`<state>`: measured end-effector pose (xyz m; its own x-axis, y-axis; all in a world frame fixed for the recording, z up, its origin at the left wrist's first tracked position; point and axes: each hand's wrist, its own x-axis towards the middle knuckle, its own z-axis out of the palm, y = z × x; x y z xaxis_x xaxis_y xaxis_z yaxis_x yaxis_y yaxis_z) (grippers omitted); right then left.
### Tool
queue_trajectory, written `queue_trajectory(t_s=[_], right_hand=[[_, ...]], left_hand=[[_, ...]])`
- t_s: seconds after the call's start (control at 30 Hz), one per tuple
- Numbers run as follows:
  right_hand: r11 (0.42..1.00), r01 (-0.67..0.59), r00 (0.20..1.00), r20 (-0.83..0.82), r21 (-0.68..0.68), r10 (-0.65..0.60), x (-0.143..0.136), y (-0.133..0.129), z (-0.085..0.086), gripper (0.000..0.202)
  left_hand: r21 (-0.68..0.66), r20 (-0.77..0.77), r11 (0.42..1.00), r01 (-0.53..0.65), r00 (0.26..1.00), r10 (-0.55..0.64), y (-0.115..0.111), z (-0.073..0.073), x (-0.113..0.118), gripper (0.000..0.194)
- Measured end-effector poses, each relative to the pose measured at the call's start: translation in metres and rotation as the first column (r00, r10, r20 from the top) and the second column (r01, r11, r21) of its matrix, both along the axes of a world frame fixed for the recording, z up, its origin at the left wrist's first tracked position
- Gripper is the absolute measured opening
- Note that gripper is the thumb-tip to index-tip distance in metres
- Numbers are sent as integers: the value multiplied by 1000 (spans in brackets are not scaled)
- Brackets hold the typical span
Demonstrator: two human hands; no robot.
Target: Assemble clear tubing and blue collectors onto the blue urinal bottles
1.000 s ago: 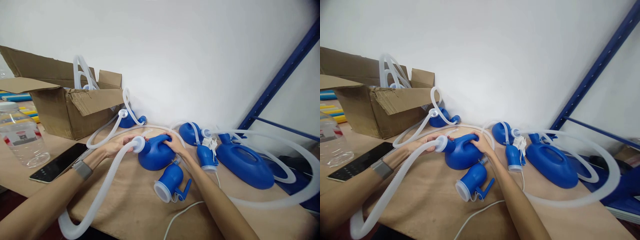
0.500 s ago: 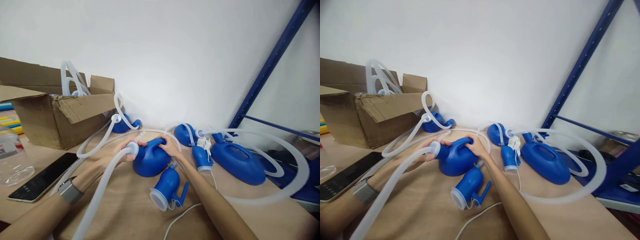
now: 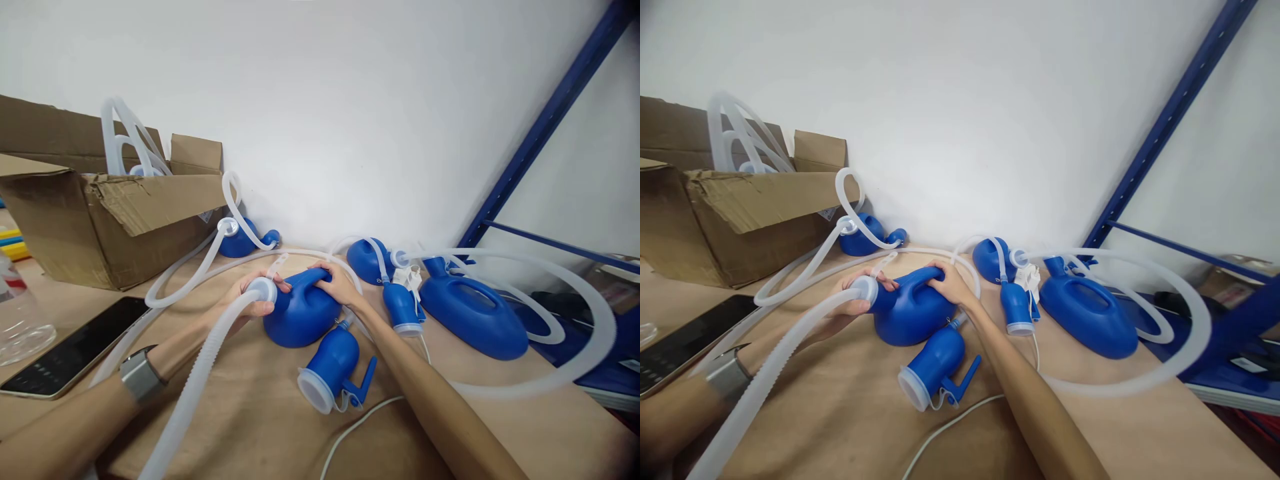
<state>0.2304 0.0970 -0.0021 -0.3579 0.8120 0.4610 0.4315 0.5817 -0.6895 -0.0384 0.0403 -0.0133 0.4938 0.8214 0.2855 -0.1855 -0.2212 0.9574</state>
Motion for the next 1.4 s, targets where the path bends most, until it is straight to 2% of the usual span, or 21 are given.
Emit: queue_trajectory(t_s=[0.07,0.13,0.23,0.3,0.37,0.47,0.53,0.6,0.67,0.83,0.9,0.97,1.0,1.07,1.13,1.23,1.3,1.4], right_hand=[[1000,-6,1000,-3,-4,6,1,1,-1,26],[1000,-15,1000,-7,-8,15,2,3,-2,27],[999,-39,999,-11,-20,38,4,4,-3,28],[998,-48,999,-11,-29,48,4,3,-3,28],[998,-44,999,-15,-34,44,4,3,-3,28],[999,-27,999,-25,-36,26,4,1,-2,28],[999,-22,999,-35,-40,21,4,0,-2,28],[999,-22,999,-47,-47,20,3,-1,-3,28],[998,-26,998,-61,-54,23,3,0,-3,28],[998,-39,996,-83,-59,34,4,3,-5,27],[998,-45,996,-85,-54,40,3,4,-5,27],[998,-50,995,-89,-44,46,2,4,-5,28],[998,-53,995,-91,-38,50,1,4,-5,29],[998,-58,994,-95,-29,55,0,3,-5,28],[998,-63,993,-97,-28,61,-2,2,-5,28],[997,-71,993,-95,-34,68,-3,0,-4,28],[996,-75,993,-92,-39,71,-2,-1,-3,28],[997,-70,993,-96,-38,66,-1,0,-2,30]], left_hand=[[-21,72,999,34,997,-32,2,0,-3,71],[-48,81,992,115,990,-111,3,0,-9,75],[-171,165,936,306,946,-280,6,1,-20,82],[-245,255,895,373,915,-312,8,1,-24,77],[-248,265,908,338,925,-272,8,0,-22,69],[-227,173,963,149,979,-111,4,-1,-11,58],[-236,168,971,26,986,15,0,0,-3,54],[-254,205,967,-28,975,82,-3,2,2,53],[-265,223,964,-31,970,93,-4,6,4,53],[-235,154,972,-27,986,65,-5,16,0,53],[-206,160,978,-13,986,47,-6,18,0,67],[-164,155,986,-15,987,41,-6,20,1,90],[-140,128,990,-31,991,49,-6,22,2,93],[-68,38,994,-86,995,89,-4,26,3,75],[74,-60,987,-140,988,145,-2,31,2,54],[291,-137,944,-158,969,205,2,35,-1,50],[285,-179,949,-138,964,195,1,36,-3,48],[179,-184,975,-130,969,163,-3,36,-2,46]])
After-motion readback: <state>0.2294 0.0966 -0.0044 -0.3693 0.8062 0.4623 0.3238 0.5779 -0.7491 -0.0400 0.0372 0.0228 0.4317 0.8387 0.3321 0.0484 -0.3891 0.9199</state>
